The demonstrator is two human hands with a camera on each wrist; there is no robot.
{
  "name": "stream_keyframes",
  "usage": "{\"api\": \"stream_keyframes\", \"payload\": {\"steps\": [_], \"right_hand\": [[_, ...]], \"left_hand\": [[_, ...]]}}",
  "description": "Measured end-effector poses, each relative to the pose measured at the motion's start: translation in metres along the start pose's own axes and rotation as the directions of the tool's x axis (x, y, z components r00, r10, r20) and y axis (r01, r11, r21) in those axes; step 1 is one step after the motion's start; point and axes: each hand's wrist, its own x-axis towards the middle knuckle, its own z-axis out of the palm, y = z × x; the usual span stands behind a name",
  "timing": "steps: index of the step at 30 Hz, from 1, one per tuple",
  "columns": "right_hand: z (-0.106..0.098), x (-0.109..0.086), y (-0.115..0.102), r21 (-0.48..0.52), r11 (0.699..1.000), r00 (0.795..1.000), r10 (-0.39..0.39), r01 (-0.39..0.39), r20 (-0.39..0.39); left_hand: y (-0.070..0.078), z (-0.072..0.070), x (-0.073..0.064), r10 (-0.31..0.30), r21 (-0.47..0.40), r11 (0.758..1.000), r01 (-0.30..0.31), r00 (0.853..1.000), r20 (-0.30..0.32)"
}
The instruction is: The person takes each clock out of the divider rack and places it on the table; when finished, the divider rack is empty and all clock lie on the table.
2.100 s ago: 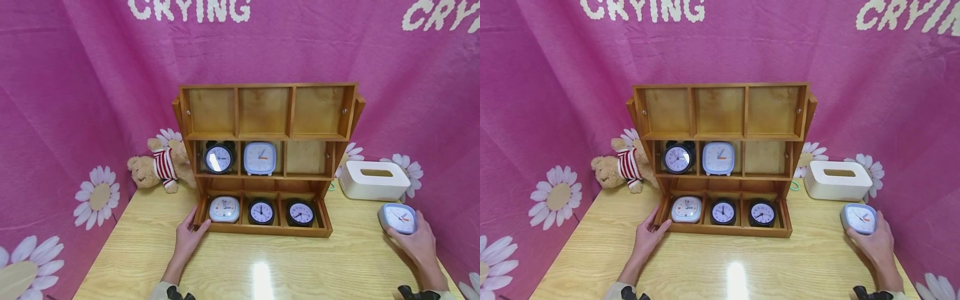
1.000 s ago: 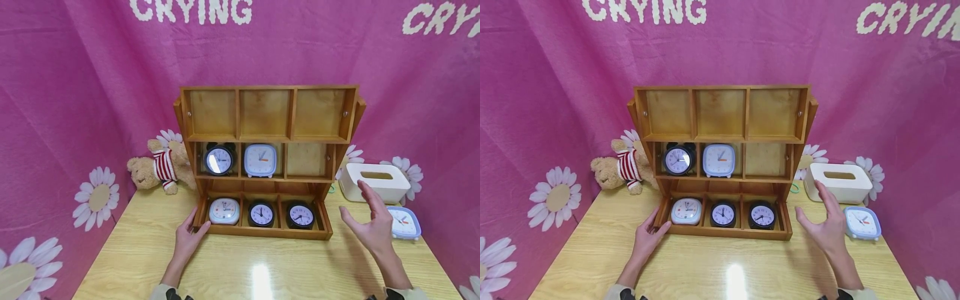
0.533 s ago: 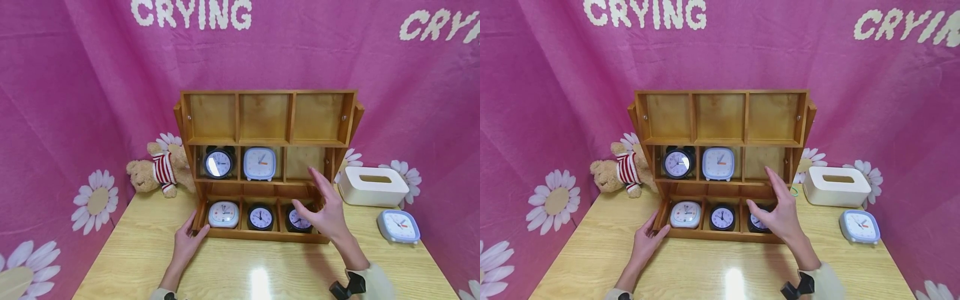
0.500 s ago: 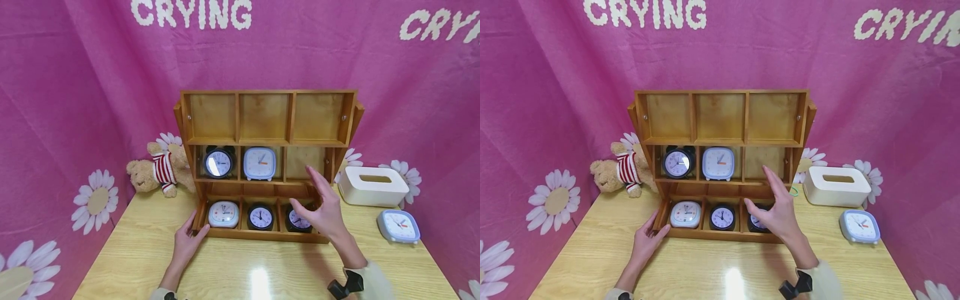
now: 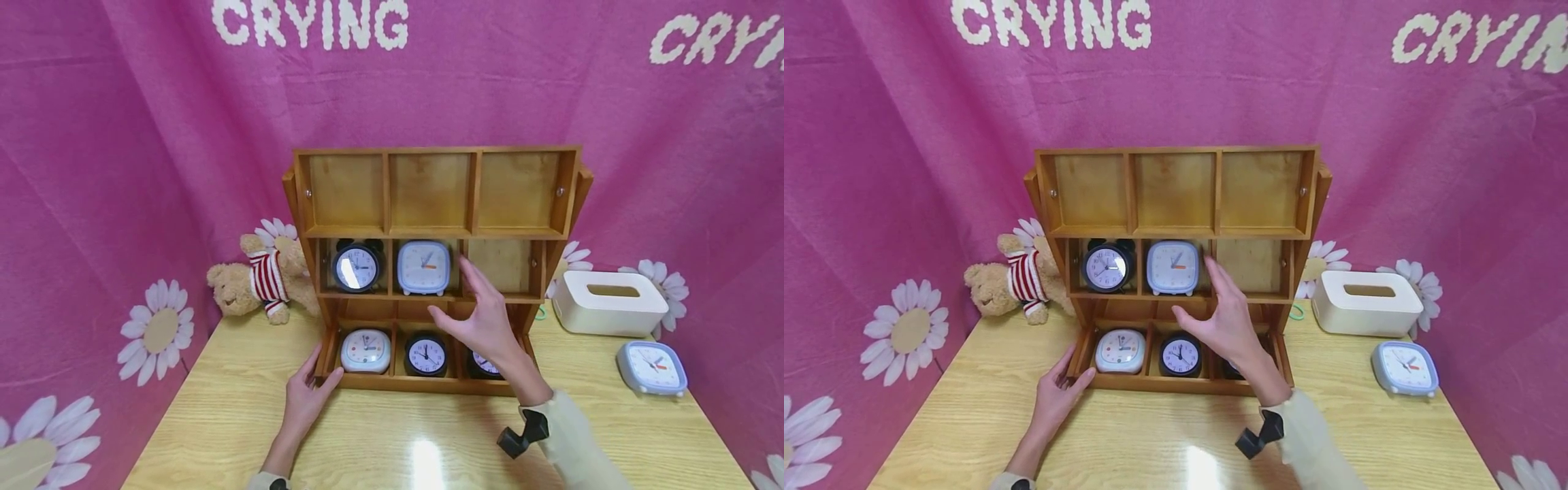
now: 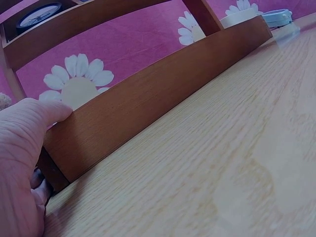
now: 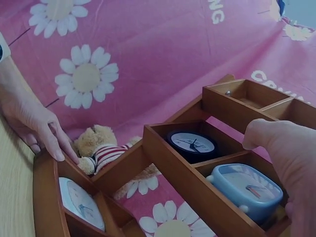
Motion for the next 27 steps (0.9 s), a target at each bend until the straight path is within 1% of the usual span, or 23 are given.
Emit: {"api": "stream_keyframes", "payload": {"steps": [5,12,14,16,19,21,27], "right_hand": [[0.008,0.009,-0.001,-0.011,0.999,0.999,0.032,-0.031,0.022],[0.021,0.021,0.000,-0.069,0.997,0.999,0.025,-0.022,0.032],[0.026,0.023,-0.001,-0.084,0.996,0.998,0.043,-0.040,0.037],[0.032,0.024,-0.003,-0.096,0.993,0.996,0.078,-0.074,0.038],[0.041,0.023,-0.003,-0.116,0.985,0.991,0.133,-0.130,0.022],[0.046,0.023,-0.002,-0.121,0.980,0.988,0.157,-0.155,0.002],[0.058,0.025,0.000,-0.161,0.970,0.983,0.173,-0.181,-0.065]], "left_hand": [[0.000,0.000,0.001,0.001,-0.006,1.000,-0.001,1.000,0.014],[0.001,-0.001,0.001,-0.010,-0.025,1.000,0.011,1.000,0.023],[0.000,-0.001,0.001,-0.011,-0.038,0.999,0.012,1.000,0.021],[0.000,-0.002,0.000,-0.008,-0.049,0.999,0.009,1.000,0.021],[0.000,-0.002,-0.001,-0.008,-0.064,0.998,0.009,1.000,0.019],[-0.001,-0.002,-0.001,-0.009,-0.062,0.998,0.010,1.000,0.019],[-0.001,-0.002,0.001,-0.011,-0.043,0.999,0.012,1.000,0.028]]}}
